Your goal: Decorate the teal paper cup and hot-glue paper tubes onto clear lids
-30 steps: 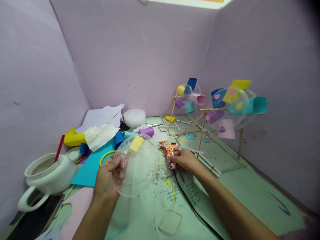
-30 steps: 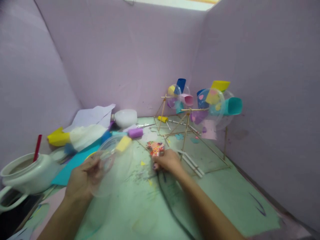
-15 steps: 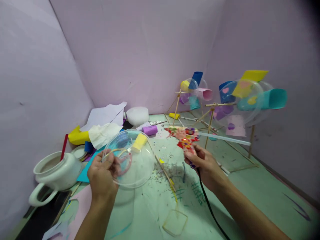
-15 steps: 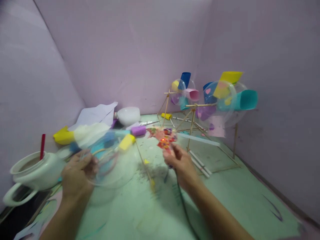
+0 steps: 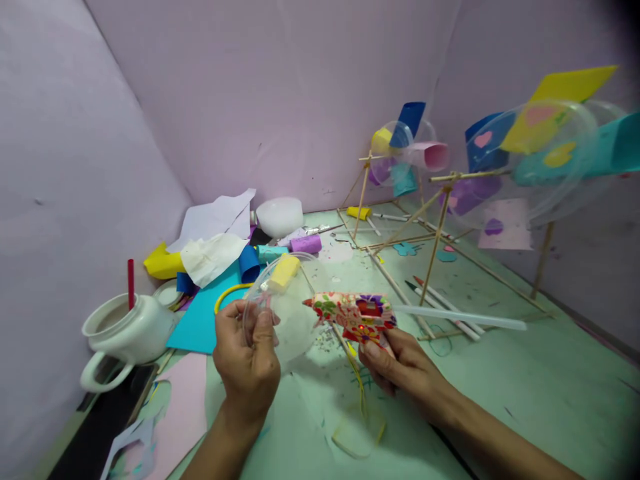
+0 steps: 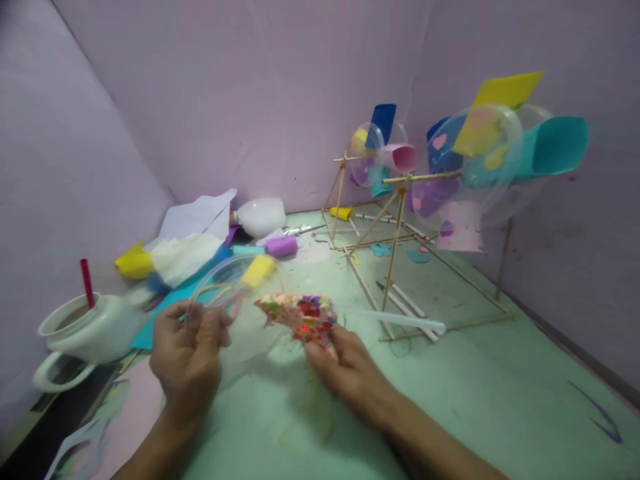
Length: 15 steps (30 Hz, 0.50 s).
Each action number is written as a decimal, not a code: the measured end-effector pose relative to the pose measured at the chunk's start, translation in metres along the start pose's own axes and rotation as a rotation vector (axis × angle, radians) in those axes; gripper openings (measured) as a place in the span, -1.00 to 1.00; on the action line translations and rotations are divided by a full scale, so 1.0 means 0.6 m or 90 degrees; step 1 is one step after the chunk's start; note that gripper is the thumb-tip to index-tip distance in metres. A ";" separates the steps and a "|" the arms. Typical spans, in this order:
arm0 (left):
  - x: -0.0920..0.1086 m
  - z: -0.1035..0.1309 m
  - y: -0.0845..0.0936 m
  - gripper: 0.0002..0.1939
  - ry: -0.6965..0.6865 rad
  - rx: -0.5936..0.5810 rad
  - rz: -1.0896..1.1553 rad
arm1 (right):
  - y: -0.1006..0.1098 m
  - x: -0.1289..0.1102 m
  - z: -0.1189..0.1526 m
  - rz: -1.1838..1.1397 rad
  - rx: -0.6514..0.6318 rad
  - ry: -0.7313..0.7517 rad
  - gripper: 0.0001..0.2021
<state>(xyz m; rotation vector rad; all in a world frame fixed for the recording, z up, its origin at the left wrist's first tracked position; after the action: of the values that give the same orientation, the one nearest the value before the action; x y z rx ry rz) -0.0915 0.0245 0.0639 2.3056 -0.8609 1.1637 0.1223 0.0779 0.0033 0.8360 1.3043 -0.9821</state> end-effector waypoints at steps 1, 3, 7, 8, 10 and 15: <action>0.003 0.001 0.001 -0.80 -0.019 0.002 -0.016 | -0.005 -0.004 0.002 0.039 -0.011 0.018 -0.72; 0.004 0.004 0.003 -0.80 -0.056 0.006 -0.038 | -0.017 -0.011 0.006 0.131 -0.043 0.055 -0.71; 0.010 0.010 0.003 -0.76 -0.167 0.001 -0.061 | -0.026 -0.018 0.011 0.252 -0.045 0.088 -0.67; 0.014 0.011 0.002 -0.77 -0.194 -0.004 -0.070 | -0.027 -0.020 0.012 0.276 -0.044 0.096 -0.67; 0.024 0.013 -0.003 -0.81 -0.233 -0.020 -0.094 | -0.028 -0.020 0.012 0.317 -0.038 0.107 -0.67; 0.062 0.021 -0.007 -0.96 -0.366 -0.029 -0.179 | -0.037 0.005 0.009 0.143 -0.091 -0.018 -0.65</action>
<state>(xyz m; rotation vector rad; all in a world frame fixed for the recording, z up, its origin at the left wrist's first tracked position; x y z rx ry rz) -0.0642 0.0073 0.0872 2.6530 -0.6970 0.3576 0.1034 0.0644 0.0016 0.8341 1.2121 -0.7132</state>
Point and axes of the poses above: each hand's wrist, its own z-axis away from the middle knuckle, its own y-axis out of the back of the hand, x = y × z, the point moved 8 cm from there along -z, towards the middle knuckle, and after that the axes turned 8 degrees about -y, right-handed, at the moved point
